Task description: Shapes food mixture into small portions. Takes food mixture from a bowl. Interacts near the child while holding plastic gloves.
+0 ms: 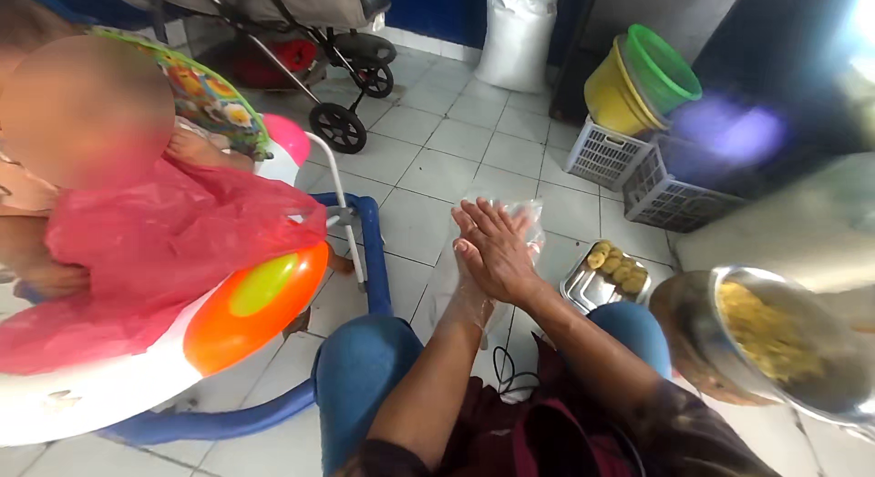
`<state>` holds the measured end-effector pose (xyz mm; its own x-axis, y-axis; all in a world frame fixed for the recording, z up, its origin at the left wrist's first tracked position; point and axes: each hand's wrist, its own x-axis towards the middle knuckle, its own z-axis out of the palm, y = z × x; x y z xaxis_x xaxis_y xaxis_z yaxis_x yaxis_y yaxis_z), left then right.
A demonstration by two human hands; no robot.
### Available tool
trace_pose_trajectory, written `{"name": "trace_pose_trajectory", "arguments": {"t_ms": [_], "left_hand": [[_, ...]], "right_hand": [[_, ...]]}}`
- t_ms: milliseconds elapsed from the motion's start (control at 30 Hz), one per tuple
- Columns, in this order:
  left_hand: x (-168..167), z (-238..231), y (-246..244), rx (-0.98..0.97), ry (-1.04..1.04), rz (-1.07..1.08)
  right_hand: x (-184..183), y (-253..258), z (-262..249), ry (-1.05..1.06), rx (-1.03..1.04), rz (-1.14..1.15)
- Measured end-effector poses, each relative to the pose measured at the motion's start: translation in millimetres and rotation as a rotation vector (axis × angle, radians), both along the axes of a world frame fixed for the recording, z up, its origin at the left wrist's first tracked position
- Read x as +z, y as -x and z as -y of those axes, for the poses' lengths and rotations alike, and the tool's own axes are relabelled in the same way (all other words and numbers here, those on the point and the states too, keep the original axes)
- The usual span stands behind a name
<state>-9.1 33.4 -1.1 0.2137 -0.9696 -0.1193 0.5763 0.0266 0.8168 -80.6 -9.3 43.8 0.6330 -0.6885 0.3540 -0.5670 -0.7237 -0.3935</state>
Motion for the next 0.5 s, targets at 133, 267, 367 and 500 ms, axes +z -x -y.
{"name": "trace_pose_trajectory", "arguments": {"t_ms": [133, 267, 367, 500], "left_hand": [[29.1, 21.7, -6.0, -0.154, -0.015, -0.717], [24.6, 26.2, -4.9, -0.126, 0.028, -0.679], [31.0, 23.4, 3.7, 0.038, -0.090, -0.493], [37.6, 24.9, -8.0, -0.120, 0.073, -0.691]], "right_hand": [[25.2, 24.1, 12.9, -0.633, 0.194, 0.438], [29.2, 24.9, 6.6, -0.497, 0.181, 0.360], [6.3, 10.3, -2.4, -0.536, -0.007, 0.315], [33.4, 32.6, 2.9, -0.540, 0.222, 0.512]]}}
